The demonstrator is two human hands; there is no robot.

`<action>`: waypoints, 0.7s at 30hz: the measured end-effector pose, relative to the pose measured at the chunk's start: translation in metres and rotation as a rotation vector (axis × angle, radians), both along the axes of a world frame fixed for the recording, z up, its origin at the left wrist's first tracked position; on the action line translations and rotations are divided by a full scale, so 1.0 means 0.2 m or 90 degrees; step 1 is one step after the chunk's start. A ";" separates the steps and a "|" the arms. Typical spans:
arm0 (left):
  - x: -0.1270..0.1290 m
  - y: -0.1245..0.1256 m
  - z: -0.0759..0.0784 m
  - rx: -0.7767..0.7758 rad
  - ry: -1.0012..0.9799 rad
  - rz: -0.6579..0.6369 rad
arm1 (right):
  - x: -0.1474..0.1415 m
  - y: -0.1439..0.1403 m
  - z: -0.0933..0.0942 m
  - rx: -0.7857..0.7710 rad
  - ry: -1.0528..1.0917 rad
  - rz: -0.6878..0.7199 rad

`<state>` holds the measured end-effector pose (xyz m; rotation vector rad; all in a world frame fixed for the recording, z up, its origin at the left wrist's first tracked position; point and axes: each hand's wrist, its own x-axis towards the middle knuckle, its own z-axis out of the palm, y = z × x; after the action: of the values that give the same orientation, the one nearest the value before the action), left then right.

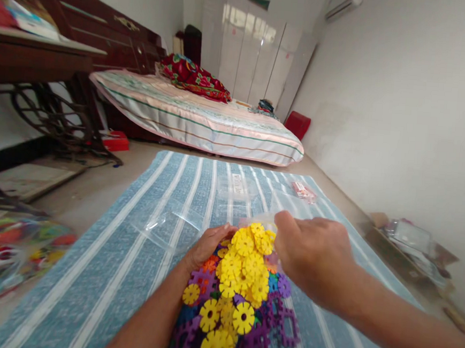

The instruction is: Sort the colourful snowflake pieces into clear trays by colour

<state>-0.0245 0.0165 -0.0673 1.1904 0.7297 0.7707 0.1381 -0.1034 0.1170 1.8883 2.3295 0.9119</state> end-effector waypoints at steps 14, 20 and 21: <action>-0.01 -0.04 0.09 -0.049 -0.019 -0.079 | 0.48 0.00 -0.02 0.005 0.292 -0.241; -0.01 -0.02 0.10 -0.074 0.047 -0.053 | 0.99 -0.24 -0.37 -0.237 0.603 -0.340; -0.01 -0.02 0.10 -0.062 0.066 -0.050 | 1.04 -0.27 -0.44 -0.258 0.612 -0.379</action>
<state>-0.0275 0.0129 -0.0482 1.1696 0.7928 0.6046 0.3470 -0.1571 0.0288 2.8830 1.7308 -0.6039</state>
